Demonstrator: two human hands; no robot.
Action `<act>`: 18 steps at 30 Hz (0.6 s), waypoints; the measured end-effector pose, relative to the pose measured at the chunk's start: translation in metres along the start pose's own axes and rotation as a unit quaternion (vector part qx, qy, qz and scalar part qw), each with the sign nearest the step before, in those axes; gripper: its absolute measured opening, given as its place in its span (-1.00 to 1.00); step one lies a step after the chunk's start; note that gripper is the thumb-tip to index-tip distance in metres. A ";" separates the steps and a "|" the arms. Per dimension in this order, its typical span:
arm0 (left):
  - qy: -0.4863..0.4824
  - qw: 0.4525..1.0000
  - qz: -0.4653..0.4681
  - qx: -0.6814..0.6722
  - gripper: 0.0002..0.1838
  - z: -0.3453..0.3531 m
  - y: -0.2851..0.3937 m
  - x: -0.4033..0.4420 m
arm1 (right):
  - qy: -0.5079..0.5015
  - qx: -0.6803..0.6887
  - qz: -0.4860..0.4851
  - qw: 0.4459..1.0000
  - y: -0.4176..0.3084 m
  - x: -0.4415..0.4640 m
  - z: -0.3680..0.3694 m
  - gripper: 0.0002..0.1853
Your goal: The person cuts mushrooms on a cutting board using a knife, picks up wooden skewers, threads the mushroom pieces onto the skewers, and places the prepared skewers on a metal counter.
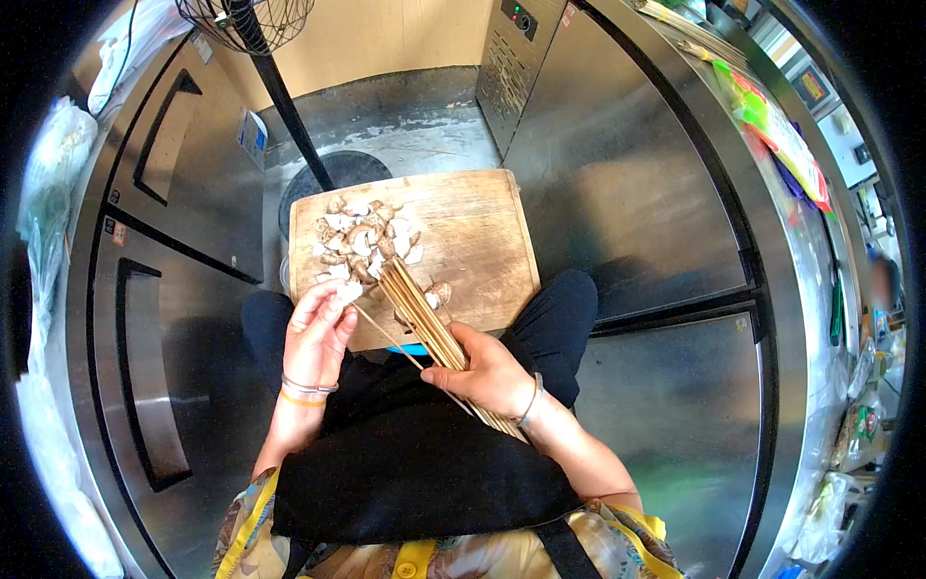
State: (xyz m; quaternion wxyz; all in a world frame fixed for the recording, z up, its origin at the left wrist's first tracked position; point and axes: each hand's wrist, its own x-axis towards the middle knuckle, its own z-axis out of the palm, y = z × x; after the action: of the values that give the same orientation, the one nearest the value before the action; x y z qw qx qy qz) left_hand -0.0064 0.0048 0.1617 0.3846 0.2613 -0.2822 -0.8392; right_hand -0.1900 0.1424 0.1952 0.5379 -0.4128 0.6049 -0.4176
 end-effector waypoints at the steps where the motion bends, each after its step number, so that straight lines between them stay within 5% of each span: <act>1: -0.003 0.999 0.030 0.045 -0.77 0.001 -0.001 -0.001 | -0.003 -0.005 0.012 1.000 -0.001 0.000 0.000 -0.63; 8: -0.029 0.949 0.193 0.248 -0.85 0.013 -0.003 -0.006 | -0.007 0.000 0.011 1.000 0.003 0.000 0.001 -0.62; 18: -0.083 0.933 0.146 0.318 -0.80 0.000 -0.029 -0.012 | 0.002 0.016 0.027 1.000 0.002 0.005 0.002 -0.62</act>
State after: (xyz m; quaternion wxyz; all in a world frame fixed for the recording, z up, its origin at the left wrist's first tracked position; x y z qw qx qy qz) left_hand -0.0140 0.0302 0.1443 0.3750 0.2556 -0.6006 -0.6583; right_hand -0.1888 0.1387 0.1914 0.5541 -0.3866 0.6100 -0.4141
